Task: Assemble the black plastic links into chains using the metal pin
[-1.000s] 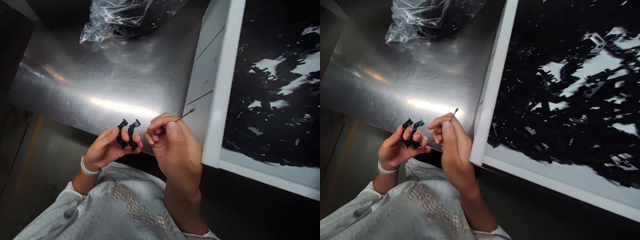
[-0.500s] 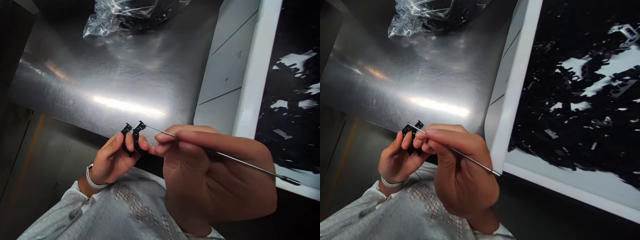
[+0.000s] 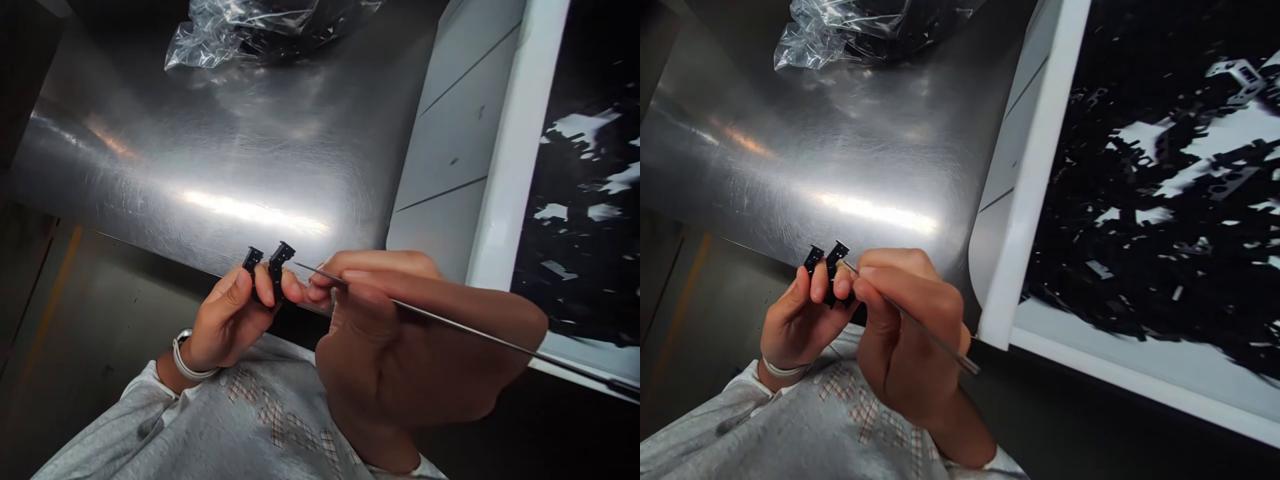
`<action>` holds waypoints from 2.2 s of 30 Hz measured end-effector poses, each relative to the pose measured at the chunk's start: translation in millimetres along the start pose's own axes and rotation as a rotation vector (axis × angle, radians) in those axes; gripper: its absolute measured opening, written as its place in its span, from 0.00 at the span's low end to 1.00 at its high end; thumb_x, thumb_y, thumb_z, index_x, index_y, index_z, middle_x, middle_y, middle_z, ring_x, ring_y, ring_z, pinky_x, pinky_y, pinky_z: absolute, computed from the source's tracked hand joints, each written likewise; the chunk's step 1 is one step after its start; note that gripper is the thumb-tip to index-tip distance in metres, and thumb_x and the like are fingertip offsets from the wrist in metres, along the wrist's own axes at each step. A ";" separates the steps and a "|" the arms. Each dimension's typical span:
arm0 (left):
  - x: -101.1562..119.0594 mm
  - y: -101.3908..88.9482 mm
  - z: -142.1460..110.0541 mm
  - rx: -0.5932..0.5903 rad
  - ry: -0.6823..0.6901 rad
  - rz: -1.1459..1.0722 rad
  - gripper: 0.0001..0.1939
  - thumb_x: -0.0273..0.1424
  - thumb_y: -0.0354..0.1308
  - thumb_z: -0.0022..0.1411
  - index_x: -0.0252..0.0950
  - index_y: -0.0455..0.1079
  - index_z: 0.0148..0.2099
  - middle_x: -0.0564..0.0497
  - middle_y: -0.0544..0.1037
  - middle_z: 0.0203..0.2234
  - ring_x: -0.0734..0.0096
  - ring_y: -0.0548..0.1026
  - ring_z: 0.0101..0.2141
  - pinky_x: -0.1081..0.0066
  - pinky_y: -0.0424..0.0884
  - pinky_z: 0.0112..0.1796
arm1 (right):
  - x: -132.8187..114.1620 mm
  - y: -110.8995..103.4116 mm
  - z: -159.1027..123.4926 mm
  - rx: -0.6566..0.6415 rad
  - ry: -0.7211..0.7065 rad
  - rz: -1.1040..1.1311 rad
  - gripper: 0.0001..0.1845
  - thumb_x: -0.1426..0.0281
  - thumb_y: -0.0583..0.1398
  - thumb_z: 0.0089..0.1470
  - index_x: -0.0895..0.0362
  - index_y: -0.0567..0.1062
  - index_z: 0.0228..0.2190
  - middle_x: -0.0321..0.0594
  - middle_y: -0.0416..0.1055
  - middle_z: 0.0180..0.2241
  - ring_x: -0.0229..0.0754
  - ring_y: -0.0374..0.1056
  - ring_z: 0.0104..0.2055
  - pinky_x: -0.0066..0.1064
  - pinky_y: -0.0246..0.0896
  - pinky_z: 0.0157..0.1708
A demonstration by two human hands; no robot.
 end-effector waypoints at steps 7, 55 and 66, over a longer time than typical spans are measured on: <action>0.9 -1.9 0.2 0.048 0.013 0.040 0.17 0.45 0.64 0.67 0.41 0.74 0.30 0.52 0.73 0.29 0.66 0.74 0.36 0.63 0.72 0.52 | -20.5 -4.2 4.4 0.147 -0.244 -0.146 0.09 0.76 0.60 0.68 0.52 0.78 0.38 0.37 0.77 0.31 0.39 0.74 0.34 0.34 0.75 0.32; 8.4 -1.3 0.5 -0.077 0.157 0.146 0.18 0.40 0.54 0.75 0.39 0.78 0.36 0.50 0.79 0.35 0.64 0.79 0.44 0.62 0.72 0.53 | -18.1 -6.2 14.1 0.074 -0.308 -0.255 0.17 0.85 0.60 0.62 0.51 0.78 0.42 0.34 0.78 0.32 0.40 0.75 0.30 0.35 0.71 0.27; 9.8 -0.5 -1.0 -0.073 0.144 0.206 0.19 0.42 0.54 0.74 0.39 0.75 0.33 0.48 0.78 0.32 0.64 0.78 0.40 0.60 0.75 0.50 | -21.5 -2.7 18.4 0.028 -0.247 -0.330 0.16 0.79 0.60 0.68 0.52 0.69 0.28 0.27 0.76 0.27 0.34 0.71 0.30 0.32 0.70 0.33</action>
Point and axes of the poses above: each hand's wrist, its own z-axis towards the middle knuckle, its own y-axis out of the palm, x = y × z, the point moved 7 cm from there along z, towards the middle knuckle
